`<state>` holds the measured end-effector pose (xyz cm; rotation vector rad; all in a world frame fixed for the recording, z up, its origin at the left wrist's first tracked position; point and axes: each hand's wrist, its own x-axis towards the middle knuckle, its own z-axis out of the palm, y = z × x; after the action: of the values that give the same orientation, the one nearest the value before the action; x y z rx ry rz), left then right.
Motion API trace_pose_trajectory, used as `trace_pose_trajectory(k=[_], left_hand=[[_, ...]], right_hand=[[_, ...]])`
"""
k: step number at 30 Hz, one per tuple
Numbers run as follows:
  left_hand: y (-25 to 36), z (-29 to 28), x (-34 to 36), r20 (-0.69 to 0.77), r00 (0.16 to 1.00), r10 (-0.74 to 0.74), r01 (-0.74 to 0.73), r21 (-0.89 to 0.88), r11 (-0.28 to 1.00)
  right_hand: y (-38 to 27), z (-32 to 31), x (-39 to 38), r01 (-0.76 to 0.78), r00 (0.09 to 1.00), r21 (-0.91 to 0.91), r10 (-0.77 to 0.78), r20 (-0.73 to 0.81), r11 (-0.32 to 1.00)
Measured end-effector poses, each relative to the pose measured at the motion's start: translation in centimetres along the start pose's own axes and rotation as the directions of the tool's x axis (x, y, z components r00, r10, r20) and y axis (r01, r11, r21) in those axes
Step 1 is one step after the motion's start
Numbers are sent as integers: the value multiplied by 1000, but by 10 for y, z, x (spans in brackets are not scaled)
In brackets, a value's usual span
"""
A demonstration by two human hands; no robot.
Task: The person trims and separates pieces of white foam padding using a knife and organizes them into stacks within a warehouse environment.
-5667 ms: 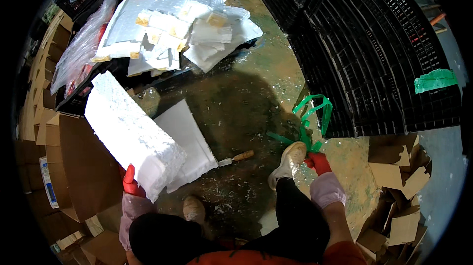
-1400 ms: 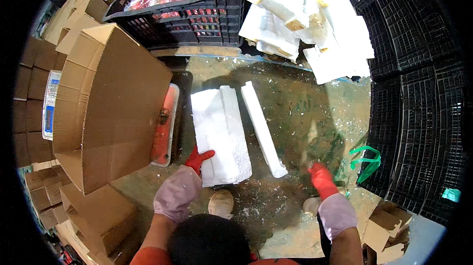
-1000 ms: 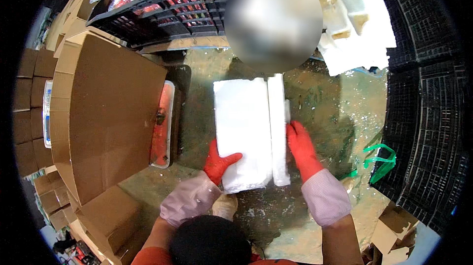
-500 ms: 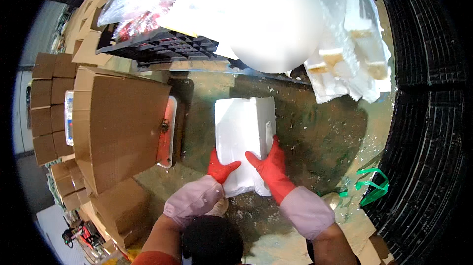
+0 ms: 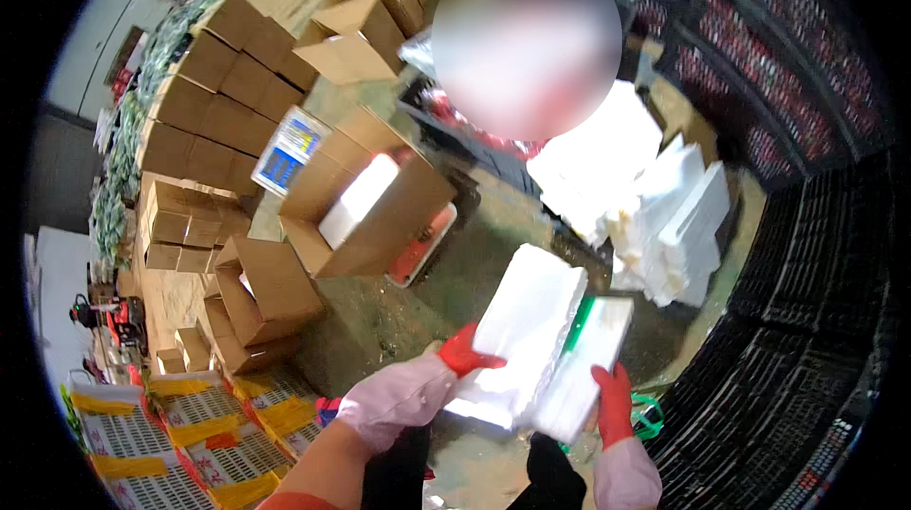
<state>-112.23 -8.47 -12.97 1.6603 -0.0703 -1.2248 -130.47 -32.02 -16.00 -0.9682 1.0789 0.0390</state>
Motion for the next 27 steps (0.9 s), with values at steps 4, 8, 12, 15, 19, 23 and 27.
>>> trace_pose_trajectory(k=[4, 8, 12, 15, 19, 23, 27], left_hand=[[15, -26, -103, 82, 986, -143, 164, -560, 812], [46, -36, -169, 293, 942, -162, 333, -770, 544], [33, -62, -191, 312, 925, -217, 375, -844, 384], [45, -95, -215, 275, 947, -166, 320, -841, 435], [40, -125, -210, 254, 950, 180, 129, -849, 513], [114, -167, -289, 35, 984, 174, -51, -885, 463], [92, -200, -332, -185, 983, -7, -174, -935, 310]], right_hand=[[-71, 25, -88, -14, 998, -172, 23, 51, 985], [-108, 74, -139, -8, 974, -394, 96, 204, 919], [-137, 141, -181, 14, 940, -256, 75, 334, 967], [-135, 171, -181, 45, 925, -209, 38, 378, 977], [-143, 242, -208, 164, 959, -535, -7, 283, 828], [-171, 277, -226, 174, 926, -373, -22, 378, 912], [-195, 270, -230, 102, 951, -474, 54, 304, 875]])
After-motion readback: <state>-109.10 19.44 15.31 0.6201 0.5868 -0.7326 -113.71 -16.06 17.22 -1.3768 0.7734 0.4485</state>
